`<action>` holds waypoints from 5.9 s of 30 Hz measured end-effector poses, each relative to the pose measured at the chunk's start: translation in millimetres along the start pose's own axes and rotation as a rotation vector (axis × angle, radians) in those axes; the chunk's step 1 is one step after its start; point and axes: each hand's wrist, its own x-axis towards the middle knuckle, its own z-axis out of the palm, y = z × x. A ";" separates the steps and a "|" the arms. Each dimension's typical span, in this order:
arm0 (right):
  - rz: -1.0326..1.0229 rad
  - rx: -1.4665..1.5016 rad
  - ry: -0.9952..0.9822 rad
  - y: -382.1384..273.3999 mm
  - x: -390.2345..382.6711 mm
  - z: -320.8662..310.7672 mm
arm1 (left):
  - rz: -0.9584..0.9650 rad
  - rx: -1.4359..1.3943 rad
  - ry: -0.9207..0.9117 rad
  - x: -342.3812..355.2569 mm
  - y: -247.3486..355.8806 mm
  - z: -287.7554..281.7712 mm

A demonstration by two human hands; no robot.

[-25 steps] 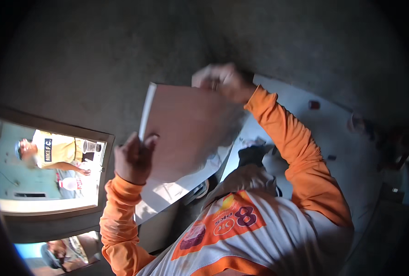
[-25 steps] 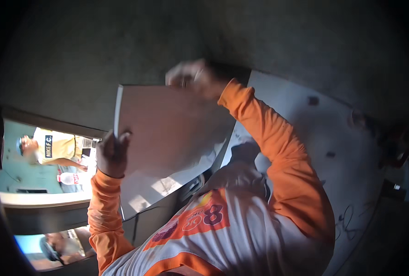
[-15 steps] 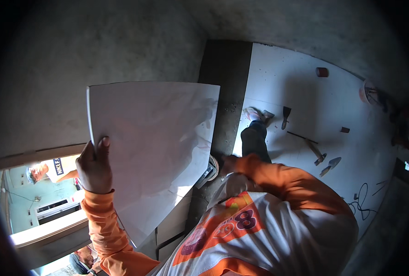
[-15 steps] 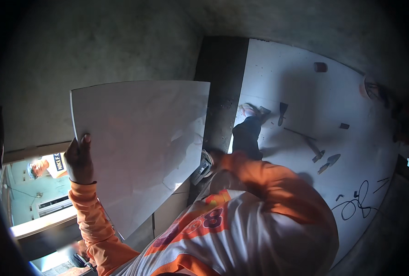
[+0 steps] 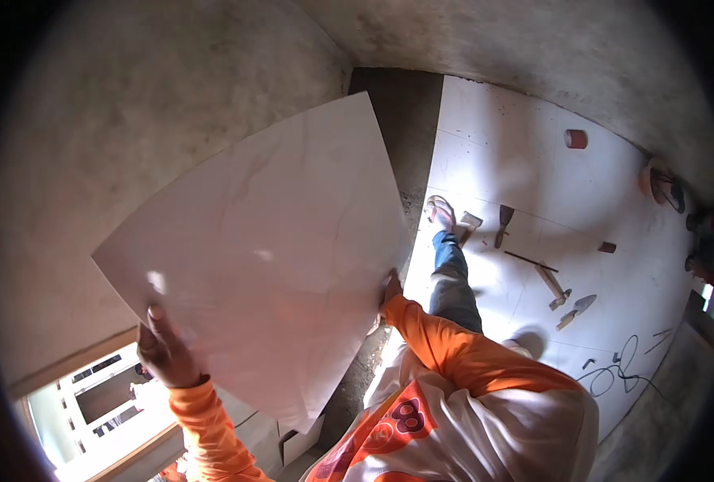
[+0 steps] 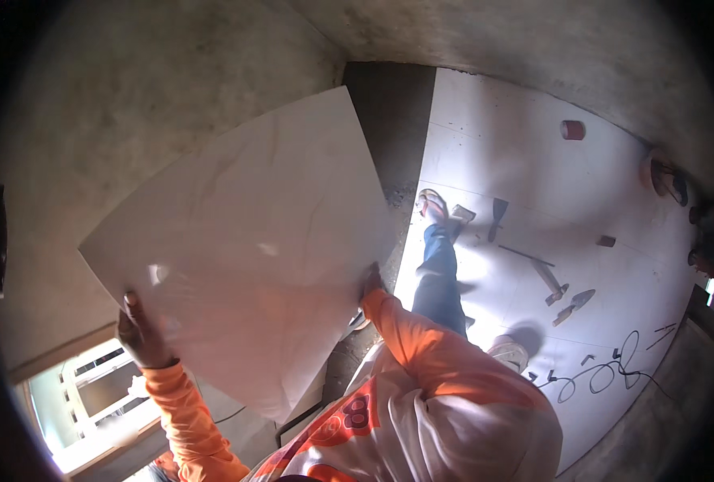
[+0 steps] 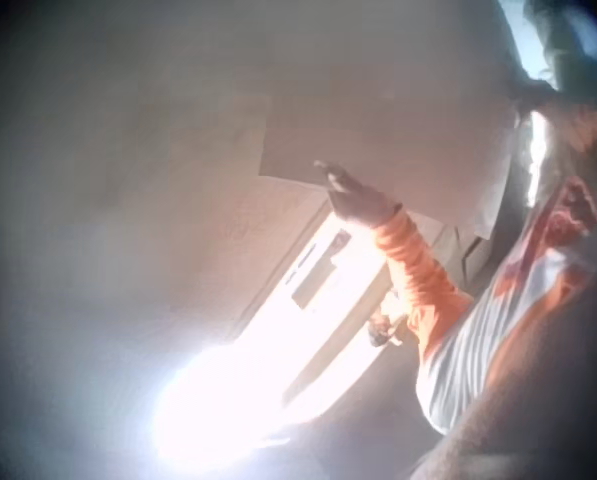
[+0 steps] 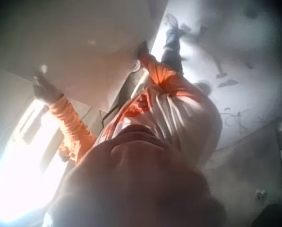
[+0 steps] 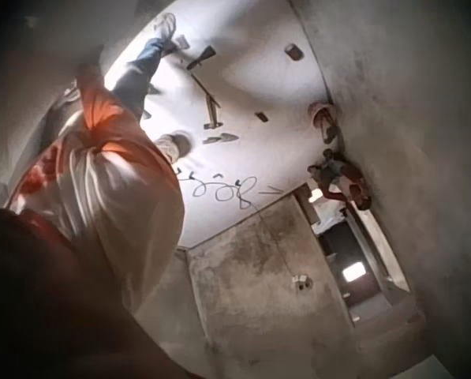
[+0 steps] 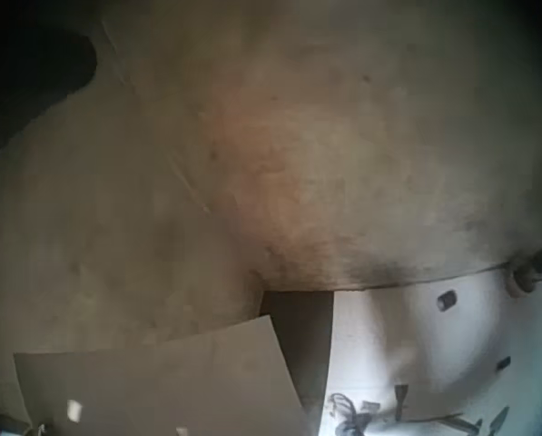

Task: The person receives a large floor tile from a window, places it onto a prepared mortar bed, levels it by hand and with a rubber mallet, and uses a trowel to apply and smooth mortar around the edges and beneath the adjacent tile.

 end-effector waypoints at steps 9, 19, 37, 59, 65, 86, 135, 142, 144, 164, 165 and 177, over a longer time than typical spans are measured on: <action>-0.648 0.100 0.268 -257.7 51.4 43.8 | -0.939 -0.549 -0.010 -4.7 -199.9 288.3; -0.793 0.067 0.639 -386.5 198.1 -26.4 | -1.189 -0.422 0.067 -79.4 -374.3 533.9; -0.349 -0.569 0.129 -445.8 281.0 -164.3 | -0.458 -0.158 -0.191 -226.6 -539.9 637.2; -0.652 -0.864 0.228 -467.9 258.0 -168.7 | -1.431 -0.887 0.044 -337.3 -680.0 694.2; -0.609 -0.979 0.219 -472.4 269.5 -163.2 | -1.400 -0.817 -0.068 -334.2 -722.4 669.6; -1.271 -1.968 0.913 -677.4 243.7 -61.0 | -1.411 -0.997 0.192 -303.0 -695.5 674.4; -0.879 -0.130 0.329 -458.1 322.4 -197.3 | -1.340 -0.562 0.183 -291.8 -601.8 668.7; -1.067 -0.128 0.431 -496.9 389.0 -175.5 | -1.548 -0.807 0.260 -320.8 -636.1 701.7; -1.157 -0.157 0.435 -519.0 403.3 -171.4 | -1.574 -0.740 0.205 -336.9 -644.2 739.5; -1.173 -0.771 0.566 -551.0 432.4 -50.0 | -1.642 -0.782 0.487 -470.9 -646.8 784.3; -1.174 -0.779 0.562 -548.1 440.5 -47.2 | -1.653 -0.720 0.511 -474.5 -650.8 788.9; -1.569 -1.126 0.542 -620.2 498.5 -42.6 | -1.813 -0.799 0.571 -483.1 -619.1 817.6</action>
